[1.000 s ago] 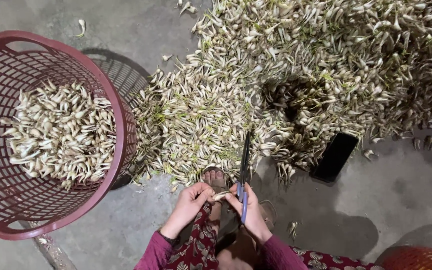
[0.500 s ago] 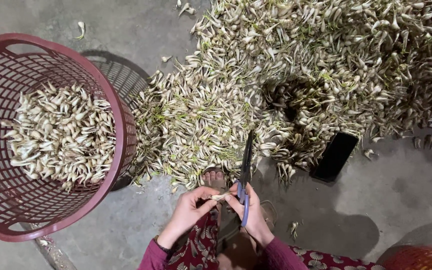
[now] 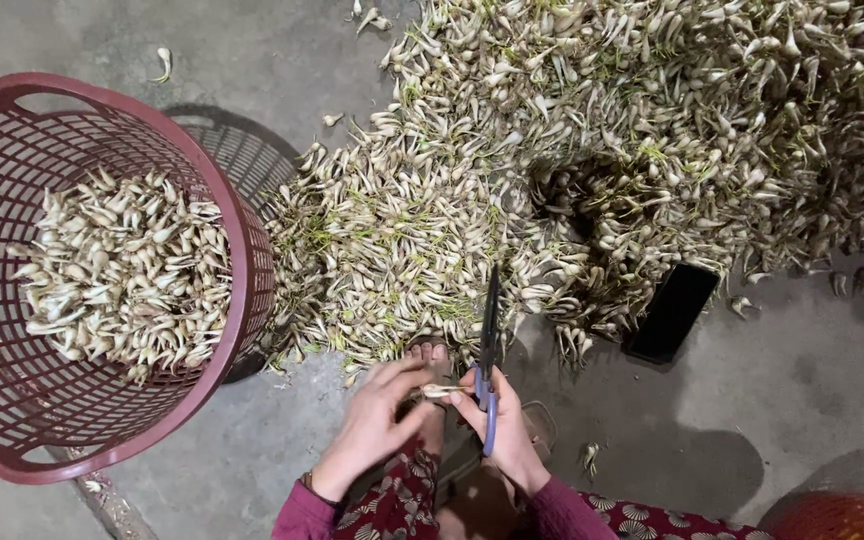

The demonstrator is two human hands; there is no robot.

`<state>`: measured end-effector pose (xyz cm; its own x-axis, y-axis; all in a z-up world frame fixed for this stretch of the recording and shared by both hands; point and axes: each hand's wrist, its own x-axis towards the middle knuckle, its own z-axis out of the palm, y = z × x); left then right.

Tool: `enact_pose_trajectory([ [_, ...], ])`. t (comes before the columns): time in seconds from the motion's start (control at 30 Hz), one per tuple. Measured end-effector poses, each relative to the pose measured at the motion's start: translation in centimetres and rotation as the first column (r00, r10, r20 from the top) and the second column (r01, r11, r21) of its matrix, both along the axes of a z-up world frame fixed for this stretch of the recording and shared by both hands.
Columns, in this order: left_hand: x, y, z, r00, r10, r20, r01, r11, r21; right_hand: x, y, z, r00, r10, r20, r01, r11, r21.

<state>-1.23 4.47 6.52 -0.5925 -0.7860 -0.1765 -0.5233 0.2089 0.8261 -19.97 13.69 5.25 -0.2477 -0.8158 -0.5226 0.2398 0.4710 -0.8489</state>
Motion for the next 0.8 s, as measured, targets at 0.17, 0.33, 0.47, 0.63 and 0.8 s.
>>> enact_pose_trajectory([
  [0.17,-1.2,-0.2,0.9,0.975,-0.205,0.080,0.214,0.970,-0.116,0.7,0.2,-0.8,0.995,0.069,-0.071,-0.071,0.997,-0.021],
  [0.33,0.1,-1.0,-0.4,0.986,0.118,0.113,-0.112,0.992,-0.059,-0.5,0.9,-1.4,0.892,0.286,-0.350,-0.244,0.957,0.159],
  [0.47,0.5,-2.8,3.9,0.923,0.355,0.147,-0.359,0.933,0.001,-0.6,1.9,-1.9,0.672,0.586,-0.454,-0.483,0.811,0.331],
  [0.63,0.6,-2.8,3.4,0.934,0.329,0.140,-0.329,0.944,-0.022,0.5,1.6,-1.3,0.649,0.620,-0.440,-0.540,0.783,0.307],
  [0.8,0.5,-2.3,2.5,0.950,0.209,0.231,-0.202,0.978,-0.055,0.3,1.2,-1.1,0.661,0.594,-0.458,-0.538,0.801,0.263],
])
